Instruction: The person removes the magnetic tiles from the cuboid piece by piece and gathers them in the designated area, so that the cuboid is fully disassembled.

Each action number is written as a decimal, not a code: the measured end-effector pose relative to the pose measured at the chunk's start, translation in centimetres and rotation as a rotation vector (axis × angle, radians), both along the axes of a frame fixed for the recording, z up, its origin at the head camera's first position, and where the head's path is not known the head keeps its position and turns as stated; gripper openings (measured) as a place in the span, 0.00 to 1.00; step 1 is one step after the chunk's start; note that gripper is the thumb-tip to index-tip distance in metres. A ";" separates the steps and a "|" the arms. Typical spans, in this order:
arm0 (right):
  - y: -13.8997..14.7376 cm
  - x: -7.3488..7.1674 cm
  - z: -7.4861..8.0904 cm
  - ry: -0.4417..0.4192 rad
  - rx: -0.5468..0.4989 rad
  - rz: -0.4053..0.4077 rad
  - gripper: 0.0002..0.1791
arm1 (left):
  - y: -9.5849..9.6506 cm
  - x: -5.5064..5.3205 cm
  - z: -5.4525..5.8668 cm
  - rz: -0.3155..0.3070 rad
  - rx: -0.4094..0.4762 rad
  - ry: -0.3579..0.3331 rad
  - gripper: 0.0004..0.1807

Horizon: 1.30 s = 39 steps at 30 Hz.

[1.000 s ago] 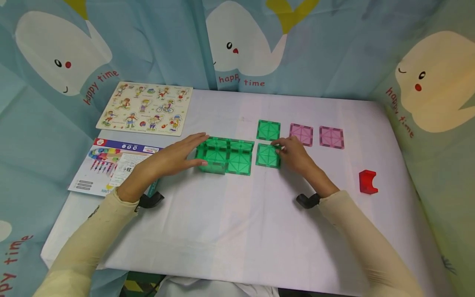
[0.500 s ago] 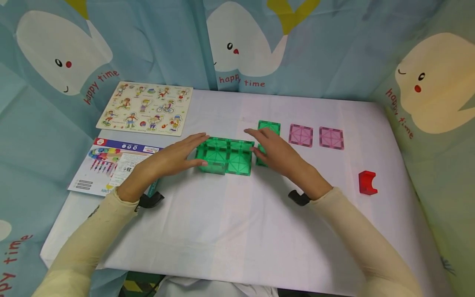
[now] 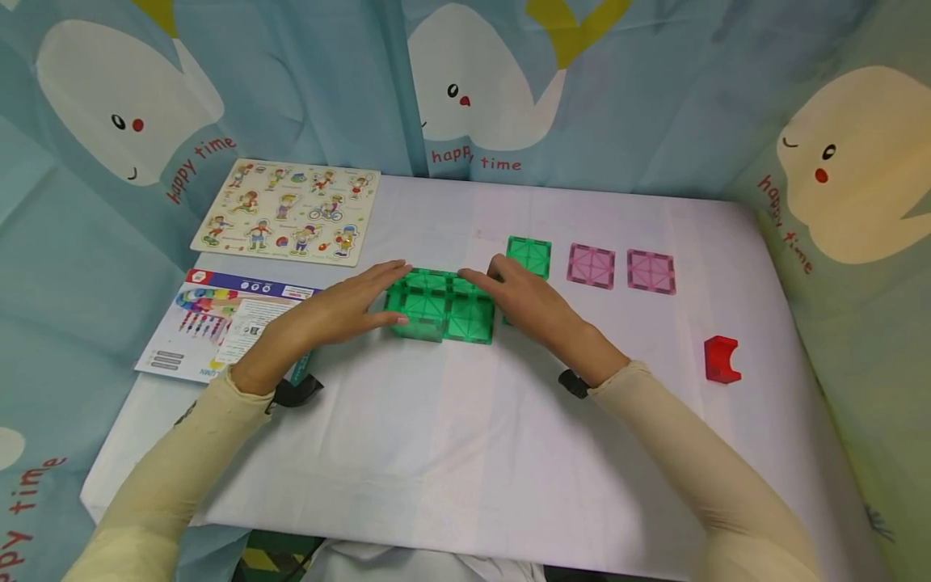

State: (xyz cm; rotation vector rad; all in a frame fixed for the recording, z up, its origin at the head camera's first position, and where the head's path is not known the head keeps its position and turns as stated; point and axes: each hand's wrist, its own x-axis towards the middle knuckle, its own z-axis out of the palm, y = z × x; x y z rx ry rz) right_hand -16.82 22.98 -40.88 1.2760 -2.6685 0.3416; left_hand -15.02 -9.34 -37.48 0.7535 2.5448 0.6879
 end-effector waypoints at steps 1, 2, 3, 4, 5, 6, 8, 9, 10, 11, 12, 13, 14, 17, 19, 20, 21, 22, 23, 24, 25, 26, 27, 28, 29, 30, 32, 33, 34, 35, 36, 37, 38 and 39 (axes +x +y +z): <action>0.0 0.0 -0.1 0.006 0.001 0.003 0.37 | 0.0 0.0 0.0 0.002 -0.002 -0.001 0.46; 0.0 0.0 -0.1 0.012 0.004 0.006 0.37 | 0.0 0.0 0.1 0.003 -0.002 -0.001 0.46; 0.0 0.0 -0.1 0.016 0.004 0.008 0.38 | 0.0 0.0 0.1 0.004 -0.004 -0.002 0.46; 0.0 0.0 -0.1 0.019 0.004 0.010 0.37 | 0.0 0.0 0.1 0.006 -0.006 -0.002 0.46; 0.0 0.0 -0.2 0.021 0.002 0.012 0.37 | 0.0 0.0 0.1 0.006 -0.008 -0.002 0.46; 0.1 0.0 -0.2 0.023 0.002 0.011 0.37 | 0.0 0.1 0.1 0.007 -0.008 -0.003 0.46; 0.1 0.0 -0.2 0.029 0.001 0.012 0.36 | 0.0 0.1 0.1 0.005 -0.007 -0.002 0.46; 0.1 0.0 -0.2 0.033 0.001 0.013 0.36 | 0.0 0.1 0.1 0.005 -0.007 -0.002 0.46; 0.1 0.0 -0.2 0.037 0.002 0.016 0.35 | 0.0 0.1 0.1 0.005 -0.007 -0.003 0.46; 0.1 0.1 -0.3 0.042 0.001 0.018 0.35 | 0.0 0.1 0.2 0.004 -0.006 -0.003 0.46; 0.1 0.1 -0.3 0.048 0.002 0.021 0.35 | 0.0 0.1 0.2 0.003 -0.006 -0.003 0.46; 0.1 0.1 -0.3 0.054 0.001 0.025 0.35 | 0.0 0.1 0.2 0.002 -0.007 -0.003 0.45; 0.1 0.1 -0.3 0.061 -0.001 0.029 0.35 | 0.0 0.1 0.2 0.002 -0.008 -0.002 0.45; 0.0 0.2 -0.4 0.079 -0.010 0.041 0.36 | 0.0 0.0 0.2 0.003 -0.016 -0.002 0.45; 0.0 0.3 -0.3 0.087 -0.014 0.046 0.37 | 0.1 0.0 0.2 0.005 -0.022 -0.002 0.45; -0.1 0.3 -0.3 0.090 -0.013 0.048 0.37 | 0.1 0.0 0.2 0.006 -0.025 -0.003 0.45; -0.1 0.3 -0.3 0.092 -0.011 0.048 0.37 | 0.1 0.0 0.2 0.007 -0.028 -0.004 0.46; -0.1 0.3 -0.4 0.095 -0.009 0.047 0.37 | 0.1 -0.1 0.2 0.008 -0.030 -0.005 0.46; -0.1 0.2 -0.3 0.094 -0.006 0.045 0.37 | 0.1 -0.1 0.2 0.008 -0.032 -0.006 0.46; -0.1 0.2 -0.3 0.096 -0.002 0.041 0.36 | 0.1 -0.1 0.2 0.008 -0.032 -0.008 0.46; -0.1 0.2 -0.3 0.097 -0.001 0.037 0.35 | 0.1 -0.1 0.2 0.009 -0.032 -0.009 0.46; -0.1 0.2 -0.3 0.097 -0.001 0.031 0.35 | 0.1 -0.1 0.1 0.009 -0.031 -0.009 0.46; 0.0 0.2 -0.3 0.097 -0.003 0.026 0.34 | 0.1 -0.1 0.1 0.008 -0.030 -0.007 0.46; 0.0 0.2 -0.2 0.097 -0.007 0.022 0.34 | 0.1 -0.2 0.1 0.008 -0.029 -0.006 0.46; 0.0 0.1 -0.1 0.097 -0.009 0.018 0.35 | 0.1 -0.2 0.1 0.007 -0.029 -0.005 0.47; 0.0 0.1 -0.1 0.103 -0.011 0.015 0.35 | 0.1 -0.2 0.1 0.007 -0.029 -0.004 0.47; 0.0 -0.1 0.0 0.118 -0.021 0.007 0.36 | 0.1 -0.2 0.0 0.006 -0.030 -0.005 0.47; 0.1 -0.2 0.1 0.125 -0.031 0.000 0.36 | 0.1 -0.2 0.0 0.005 -0.029 -0.008 0.46; 0.2 -0.3 0.2 0.129 -0.048 -0.008 0.36 | 0.1 -0.2 -0.1 0.005 -0.029 -0.010 0.46; 0.4 -0.5 0.2 0.131 -0.066 -0.020 0.35 | 0.1 -0.2 -0.1 0.004 -0.027 -0.013 0.46; 0.7 -0.6 0.3 0.131 -0.096 -0.030 0.35 | 0.1 -0.2 -0.1 0.004 -0.026 -0.017 0.46; 1.0 -0.8 0.4 0.129 -0.128 -0.041 0.35 | 0.1 -0.2 -0.1 0.003 -0.025 -0.019 0.46; 1.3 -0.9 0.6 0.120 -0.162 -0.052 0.34 | 0.1 -0.1 -0.1 0.003 -0.024 -0.020 0.46; 1.7 -1.0 0.8 0.111 -0.197 -0.063 0.34 | 0.1 -0.1 -0.1 0.004 -0.024 -0.021 0.46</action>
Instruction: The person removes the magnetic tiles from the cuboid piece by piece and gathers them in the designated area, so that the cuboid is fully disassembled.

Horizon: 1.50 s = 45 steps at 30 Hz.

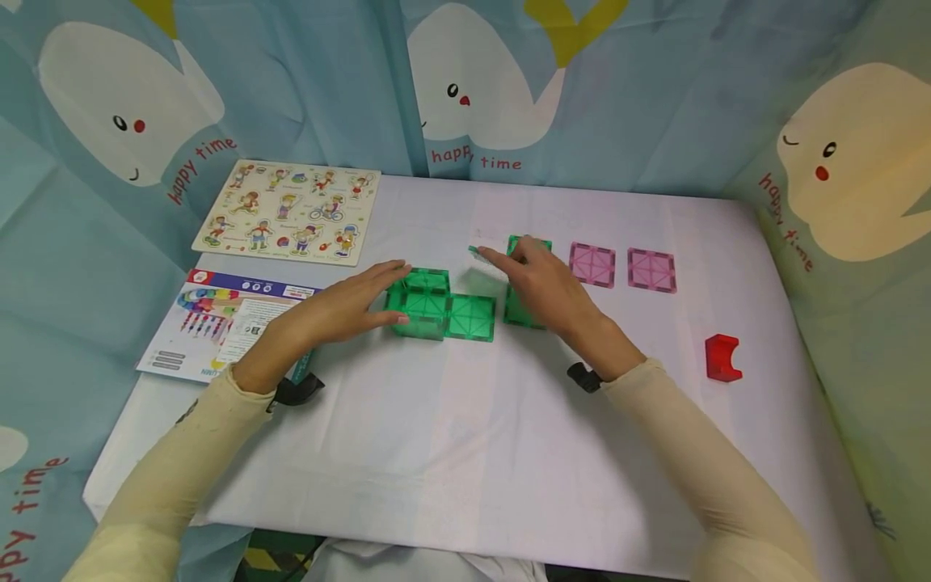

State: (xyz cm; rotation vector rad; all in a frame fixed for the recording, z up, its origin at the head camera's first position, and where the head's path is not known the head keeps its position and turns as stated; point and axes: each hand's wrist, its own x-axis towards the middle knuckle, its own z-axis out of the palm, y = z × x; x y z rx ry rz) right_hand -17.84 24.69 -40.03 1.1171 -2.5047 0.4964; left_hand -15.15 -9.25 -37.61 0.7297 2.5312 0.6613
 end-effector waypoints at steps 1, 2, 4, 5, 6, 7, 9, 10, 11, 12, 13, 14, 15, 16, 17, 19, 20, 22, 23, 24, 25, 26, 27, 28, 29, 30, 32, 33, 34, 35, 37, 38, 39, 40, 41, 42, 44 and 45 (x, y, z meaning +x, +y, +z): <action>0.5 -0.1 0.3 -0.010 -0.035 -0.010 0.33 | 0.0 0.0 0.0 0.000 -0.001 0.000 0.46; 1.0 -0.2 0.6 -0.022 -0.062 -0.025 0.33 | 0.0 0.0 0.0 0.000 -0.002 0.001 0.46; 2.2 -0.3 1.2 -0.050 -0.118 -0.064 0.31 | 0.1 0.0 0.0 0.000 -0.002 0.004 0.46; 2.9 -0.3 1.5 -0.073 -0.143 -0.090 0.30 | 0.1 0.1 0.0 0.000 -0.003 0.004 0.46; 3.6 -0.2 1.9 -0.097 -0.169 -0.123 0.29 | 0.1 0.1 0.0 -0.001 -0.002 0.003 0.46; 4.3 -0.1 2.1 -0.121 -0.190 -0.156 0.28 | 0.1 0.1 0.0 -0.001 -0.001 0.003 0.46; 5.6 0.2 2.6 -0.162 -0.221 -0.225 0.27 | 0.1 0.1 0.1 0.000 -0.001 0.000 0.46; 6.3 0.4 2.9 -0.180 -0.228 -0.258 0.26 | 0.1 0.1 0.1 0.002 -0.003 -0.003 0.46; 7.0 0.5 3.1 -0.195 -0.233 -0.288 0.26 | 0.1 0.1 0.1 0.003 -0.005 -0.004 0.46; 7.6 0.7 3.2 -0.209 -0.239 -0.311 0.25 | 0.1 0.1 0.1 0.004 -0.008 -0.005 0.47; 8.3 0.9 3.3 -0.223 -0.238 -0.332 0.25 | 0.1 0.1 0.2 0.005 -0.011 -0.005 0.47; 9.0 1.1 3.4 -0.237 -0.235 -0.350 0.24 | 0.1 0.1 0.2 0.007 -0.014 -0.006 0.47; 9.7 1.2 3.5 -0.256 -0.231 -0.364 0.23 | 0.2 0.1 0.2 0.007 -0.018 -0.007 0.47; 10.4 1.4 3.6 -0.287 -0.229 -0.377 0.22 | 0.2 0.1 0.2 0.008 -0.020 -0.007 0.47; 11.1 1.5 3.5 -0.322 -0.223 -0.390 0.21 | 0.2 0.1 0.2 0.008 -0.022 -0.007 0.47; 12.4 1.7 3.4 -0.403 -0.201 -0.417 0.20 | 0.2 0.1 0.3 0.009 -0.021 -0.007 0.47; 13.0 1.7 3.3 -0.446 -0.183 -0.429 0.20 | 0.1 0.1 0.3 0.010 -0.022 -0.007 0.47; 14.2 1.8 3.1 -0.535 -0.153 -0.444 0.20 | 0.1 0.1 0.3 0.012 -0.019 -0.006 0.47; 14.7 1.8 2.9 -0.575 -0.139 -0.443 0.21 | 0.1 0.1 0.3 0.012 -0.017 -0.005 0.47; 15.1 1.8 2.7 -0.612 -0.131 -0.439 0.21 | 0.1 0.1 0.3 0.012 -0.016 -0.005 0.47; 15.5 1.8 2.5 -0.644 -0.125 -0.432 0.21 | 0.1 0.1 0.3 0.012 -0.016 -0.005 0.47; 15.8 1.8 2.4 -0.675 -0.125 -0.422 0.21 | 0.1 0.2 0.3 0.012 -0.016 -0.004 0.47; 16.0 1.9 2.2 -0.699 -0.132 -0.409 0.21 | 0.1 0.2 0.4 0.012 -0.014 -0.005 0.47; 16.2 1.9 2.0 -0.722 -0.140 -0.397 0.20 | 0.1 0.2 0.4 0.012 -0.014 -0.006 0.47; 16.3 1.9 1.8 -0.738 -0.146 -0.381 0.20 | 0.1 0.2 0.4 0.012 -0.014 -0.007 0.47; 16.3 1.9 1.7 -0.754 -0.151 -0.367 0.19 | 0.1 0.2 0.4 0.013 -0.014 -0.008 0.47; 16.3 1.8 1.3 -0.786 -0.152 -0.342 0.19 | 0.1 0.2 0.4 0.016 -0.014 -0.008 0.47; 16.2 1.7 1.1 -0.800 -0.148 -0.333 0.19 | 0.1 0.2 0.4 0.016 -0.014 -0.007 0.47; 16.1 1.7 0.9 -0.816 -0.138 -0.330 0.19 | 0.1 0.2 0.4 0.017 -0.015 -0.007 0.47; 16.1 1.6 0.8 -0.826 -0.126 -0.322 0.20 | 0.1 0.2 0.4 0.018 -0.015 -0.007 0.47; 15.9 1.4 0.5 -0.845 -0.102 -0.320 0.20 | 0.1 0.2 0.5 0.019 -0.016 -0.008 0.47; 15.8 1.3 0.3 -0.850 -0.091 -0.319 0.21 | 0.1 0.2 0.5 0.020 -0.017 -0.010 0.47; 15.6 1.2 0.2 -0.852 -0.081 -0.321 0.21 | 0.1 0.2 0.5 0.020 -0.018 -0.012 0.47; 15.5 1.1 0.1 -0.859 -0.073 -0.324 0.21 | 0.2 0.2 0.6 0.022 -0.018 -0.015 0.47; 15.3 1.0 -0.1 -0.863 -0.064 -0.328 0.21 | 0.2 0.2 0.6 0.022 -0.017 -0.017 0.47; 15.1 1.0 -0.2 -0.869 -0.056 -0.339 0.21 | 0.2 0.3 0.6 0.021 -0.017 -0.016 0.47; 14.7 1.1 -0.4 -0.870 -0.037 -0.368 0.21 | 0.2 0.3 0.6 0.019 -0.017 -0.016 0.47; 14.4 1.1 -0.5 -0.870 -0.028 -0.386 0.21 | 0.3 0.3 0.7 0.017 -0.016 -0.014 0.46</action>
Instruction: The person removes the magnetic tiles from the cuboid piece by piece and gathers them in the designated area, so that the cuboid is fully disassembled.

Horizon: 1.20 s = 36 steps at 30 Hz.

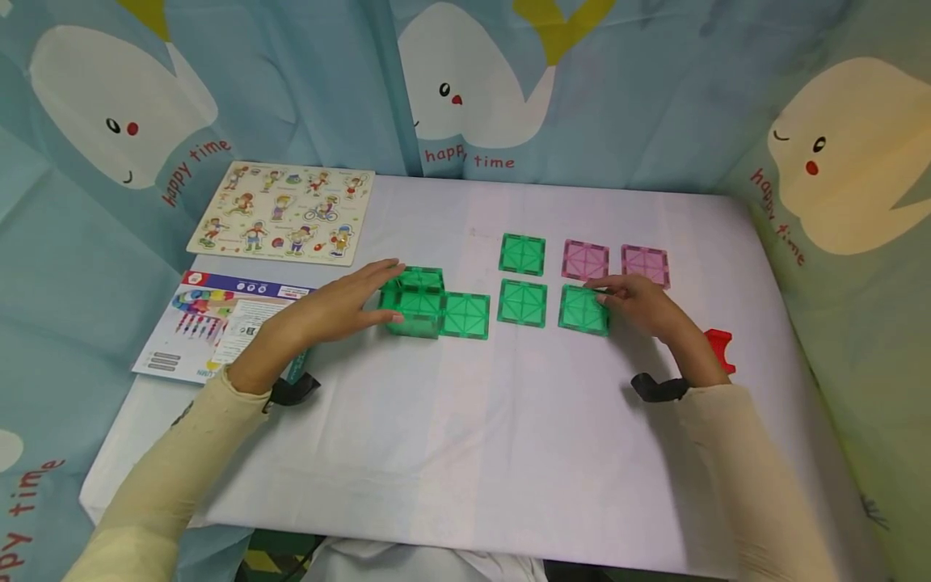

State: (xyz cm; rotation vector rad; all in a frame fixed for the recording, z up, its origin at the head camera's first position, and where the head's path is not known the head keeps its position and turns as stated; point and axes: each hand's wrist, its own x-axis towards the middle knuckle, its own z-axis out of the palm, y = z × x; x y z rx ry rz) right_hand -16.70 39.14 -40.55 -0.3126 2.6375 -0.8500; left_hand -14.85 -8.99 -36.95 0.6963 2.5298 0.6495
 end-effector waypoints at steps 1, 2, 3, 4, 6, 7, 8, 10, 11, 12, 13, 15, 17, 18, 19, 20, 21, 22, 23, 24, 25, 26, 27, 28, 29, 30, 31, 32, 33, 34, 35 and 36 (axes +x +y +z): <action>-0.2 0.0 -0.1 0.001 0.016 -0.009 0.21 | 0.0 0.0 0.0 -0.001 0.001 0.002 0.46; -0.4 0.1 -0.2 0.011 0.035 -0.014 0.21 | 0.0 0.0 0.0 -0.003 0.003 0.004 0.46; -0.6 0.1 -0.3 0.025 0.048 -0.016 0.21 | 0.0 0.0 0.0 -0.004 0.003 0.005 0.46; -0.8 0.1 -0.4 0.041 0.058 -0.017 0.20 | 0.0 0.0 -0.1 -0.003 0.004 0.003 0.46; -1.1 0.1 -0.5 0.078 0.076 -0.012 0.19 | 0.0 -0.1 -0.1 -0.001 0.004 0.005 0.46; -1.3 0.1 -0.5 0.094 0.083 -0.007 0.18 | -0.1 -0.1 -0.2 0.000 0.003 0.005 0.47; -1.4 0.2 -0.5 0.105 0.089 -0.008 0.18 | -0.1 -0.1 -0.2 0.000 0.001 0.004 0.47; -1.8 0.2 -0.3 0.124 0.105 -0.011 0.17 | -0.1 -0.1 -0.2 0.001 0.000 0.005 0.47; -1.9 0.3 -0.2 0.131 0.114 -0.019 0.17 | -0.1 -0.1 -0.3 0.000 0.000 0.006 0.47; -2.1 0.3 -0.1 0.136 0.120 -0.024 0.17 | -0.1 -0.1 -0.3 -0.001 0.001 0.007 0.47; -2.4 0.4 0.1 0.146 0.128 -0.028 0.17 | -0.1 -0.1 -0.3 -0.001 0.003 0.008 0.46; -3.2 0.5 0.7 0.187 0.140 -0.023 0.17 | -0.1 -0.1 -0.3 -0.001 0.008 0.012 0.46; -4.3 0.7 1.3 0.220 0.135 -0.010 0.19 | -0.1 -0.1 -0.3 -0.002 0.011 0.015 0.46; -5.0 0.8 1.7 0.240 0.128 0.005 0.20 | -0.1 -0.1 -0.3 -0.002 0.012 0.017 0.46; -5.8 1.0 1.9 0.262 0.119 0.027 0.21 | 0.0 -0.1 -0.3 -0.002 0.012 0.018 0.46; -6.7 1.2 2.2 0.286 0.110 0.045 0.22 | -0.1 -0.1 -0.3 -0.003 0.012 0.019 0.46; -7.6 1.4 2.5 0.304 0.096 0.068 0.23 | -0.1 -0.1 -0.3 -0.005 0.012 0.020 0.46; -8.6 1.6 2.6 0.327 0.088 0.099 0.24 | -0.1 -0.1 -0.3 -0.005 0.010 0.020 0.45; -9.6 1.8 2.7 0.356 0.074 0.133 0.24 | -0.1 -0.1 -0.3 -0.005 0.010 0.020 0.45; -10.7 2.0 2.7 0.390 0.062 0.169 0.24 | -0.1 -0.1 -0.2 -0.005 0.010 0.020 0.45; -11.7 2.3 2.7 0.419 0.053 0.207 0.25 | -0.1 -0.1 -0.2 -0.006 0.010 0.019 0.45; -12.7 2.6 2.6 0.444 0.049 0.242 0.25 | -0.2 0.0 -0.2 -0.006 0.010 0.019 0.46; -13.6 2.8 2.5 0.467 0.041 0.287 0.25 | -0.2 0.0 -0.2 -0.005 0.010 0.018 0.46; -14.5 3.0 2.3 0.486 0.043 0.325 0.26 | -0.2 0.0 -0.2 -0.004 0.011 0.016 0.46; -15.3 3.1 2.2 0.494 0.043 0.355 0.27 | -0.2 0.0 -0.2 -0.005 0.012 0.017 0.46; -15.9 3.3 2.0 0.494 0.056 0.377 0.28 | -0.3 0.0 -0.2 -0.005 0.013 0.018 0.46; -16.5 3.3 1.8 0.479 0.076 0.392 0.29 | -0.3 0.0 -0.2 -0.006 0.012 0.020 0.46; -16.9 3.3 1.6 0.460 0.100 0.400 0.31 | -0.3 0.0 -0.3 -0.008 0.011 0.022 0.46; -17.3 3.3 1.4 0.434 0.124 0.397 0.33 | -0.3 0.0 -0.3 -0.009 0.011 0.022 0.46; -17.6 3.2 1.3 0.398 0.154 0.384 0.36 | -0.4 0.0 -0.3 -0.011 0.010 0.024 0.46; -17.9 3.0 1.1 0.355 0.180 0.365 0.39 | -0.4 0.0 -0.3 -0.013 0.010 0.027 0.46; -18.1 2.8 0.9 0.311 0.208 0.345 0.42 | -0.4 0.0 -0.3 -0.015 0.008 0.029 0.46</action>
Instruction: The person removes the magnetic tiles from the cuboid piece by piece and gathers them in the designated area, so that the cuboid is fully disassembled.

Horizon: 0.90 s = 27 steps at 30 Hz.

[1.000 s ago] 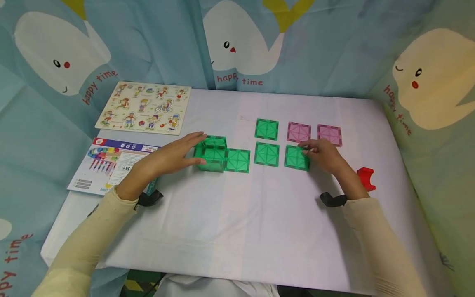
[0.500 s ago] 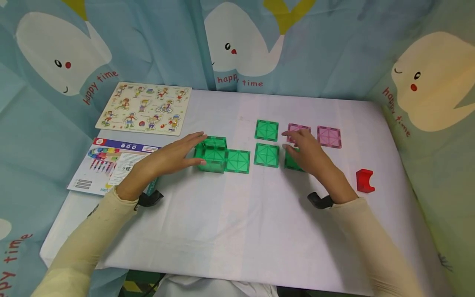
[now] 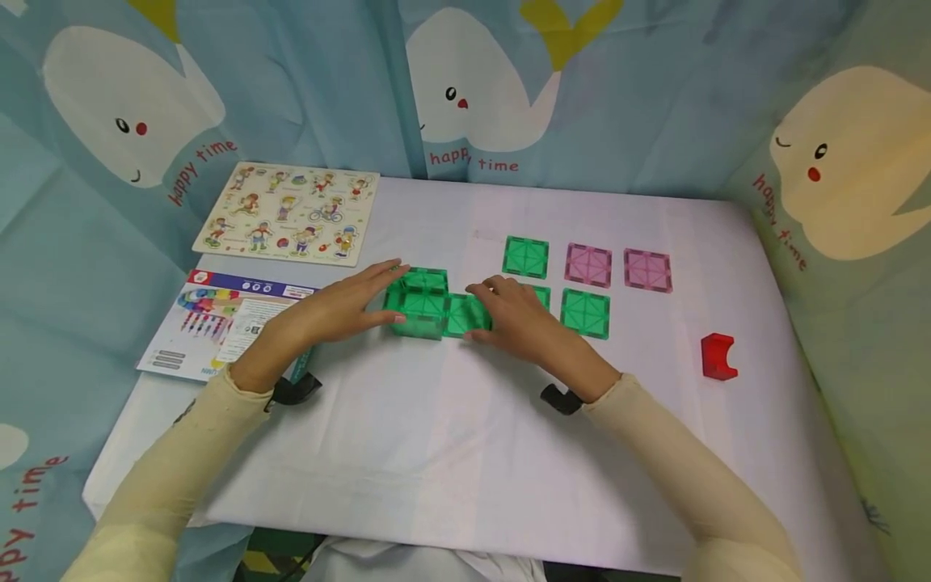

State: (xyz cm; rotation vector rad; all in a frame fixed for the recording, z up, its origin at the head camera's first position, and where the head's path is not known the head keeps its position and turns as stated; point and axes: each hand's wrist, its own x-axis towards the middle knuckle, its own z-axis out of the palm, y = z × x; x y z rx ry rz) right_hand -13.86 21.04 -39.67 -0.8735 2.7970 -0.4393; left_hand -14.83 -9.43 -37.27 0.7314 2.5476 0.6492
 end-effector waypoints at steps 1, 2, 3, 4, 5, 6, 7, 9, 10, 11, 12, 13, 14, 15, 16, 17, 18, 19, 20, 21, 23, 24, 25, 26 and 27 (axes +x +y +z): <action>-0.2 -0.1 -0.2 -0.037 0.029 -0.027 0.45 | 0.0 0.0 0.0 -0.002 -0.001 0.000 0.46; -0.4 -0.3 -0.4 -0.070 0.056 -0.050 0.48 | 0.0 0.0 -0.1 -0.002 -0.001 -0.001 0.46; -0.6 -0.4 -0.6 -0.100 0.080 -0.072 0.50 | 0.0 0.0 -0.1 -0.003 -0.001 0.001 0.46; -0.7 -0.5 -0.7 -0.119 0.104 -0.086 0.51 | 0.1 0.0 -0.1 -0.003 -0.002 0.003 0.46; -0.9 -0.5 -0.9 -0.129 0.125 -0.094 0.52 | 0.1 0.0 -0.1 -0.004 -0.003 0.007 0.46; -1.0 -0.6 -1.0 -0.131 0.144 -0.097 0.51 | 0.1 0.0 -0.1 -0.004 -0.004 0.009 0.46; -1.1 -0.6 -1.1 -0.126 0.159 -0.097 0.51 | 0.1 0.0 -0.1 -0.004 -0.003 0.011 0.46; -1.3 -0.6 -1.2 -0.104 0.171 -0.094 0.48 | 0.2 0.0 -0.1 -0.004 -0.006 0.015 0.46; -1.3 -0.6 -1.3 -0.092 0.171 -0.093 0.48 | 0.2 0.0 -0.1 -0.003 -0.007 0.015 0.46; -1.4 -0.6 -1.3 -0.085 0.167 -0.092 0.47 | 0.2 0.0 -0.1 -0.003 -0.009 0.015 0.46; -1.4 -0.6 -1.3 -0.079 0.160 -0.092 0.47 | 0.2 0.0 -0.1 -0.003 -0.011 0.014 0.46; -1.4 -0.6 -1.3 -0.072 0.152 -0.091 0.47 | 0.2 0.0 -0.1 -0.003 -0.013 0.013 0.46; -1.3 -0.5 -1.3 -0.069 0.143 -0.091 0.47 | 0.2 0.0 -0.1 -0.004 -0.015 0.013 0.46; -1.3 -0.5 -1.4 -0.065 0.135 -0.090 0.47 | 0.2 0.0 -0.1 -0.004 -0.017 0.011 0.46; -1.2 -0.5 -1.4 -0.056 0.129 -0.086 0.47 | 0.2 0.0 -0.1 -0.004 -0.018 0.009 0.46; -1.2 -0.4 -1.5 -0.045 0.123 -0.081 0.48 | 0.2 0.0 -0.1 -0.003 -0.020 0.009 0.46; -1.1 -0.3 -1.5 -0.034 0.114 -0.076 0.48 | 0.3 0.0 0.0 -0.003 -0.020 0.008 0.46; -1.1 -0.3 -1.6 -0.015 0.107 -0.070 0.48 | 0.3 0.0 0.0 -0.001 -0.019 0.008 0.46; -1.0 -0.2 -1.6 0.003 0.100 -0.064 0.49 | 0.3 0.0 0.0 0.000 -0.019 0.007 0.46; -1.0 -0.1 -1.6 0.025 0.091 -0.057 0.49 | 0.3 0.0 0.0 0.001 -0.019 0.006 0.46; -0.9 0.1 -1.6 0.070 0.077 -0.044 0.49 | 0.3 -0.1 0.0 0.001 -0.019 0.007 0.46; -0.9 0.2 -1.6 0.087 0.071 -0.040 0.48 | 0.3 -0.1 0.0 -0.001 -0.020 0.006 0.46; -0.8 0.3 -1.6 0.100 0.065 -0.038 0.48 | 0.3 -0.1 0.0 -0.002 -0.021 0.006 0.46; -0.7 0.5 -1.5 0.107 0.058 -0.039 0.48 | 0.3 -0.1 0.0 -0.003 -0.021 0.005 0.46; -0.5 0.6 -1.4 0.114 0.054 -0.042 0.47 | 0.3 -0.2 0.0 -0.005 -0.022 0.004 0.46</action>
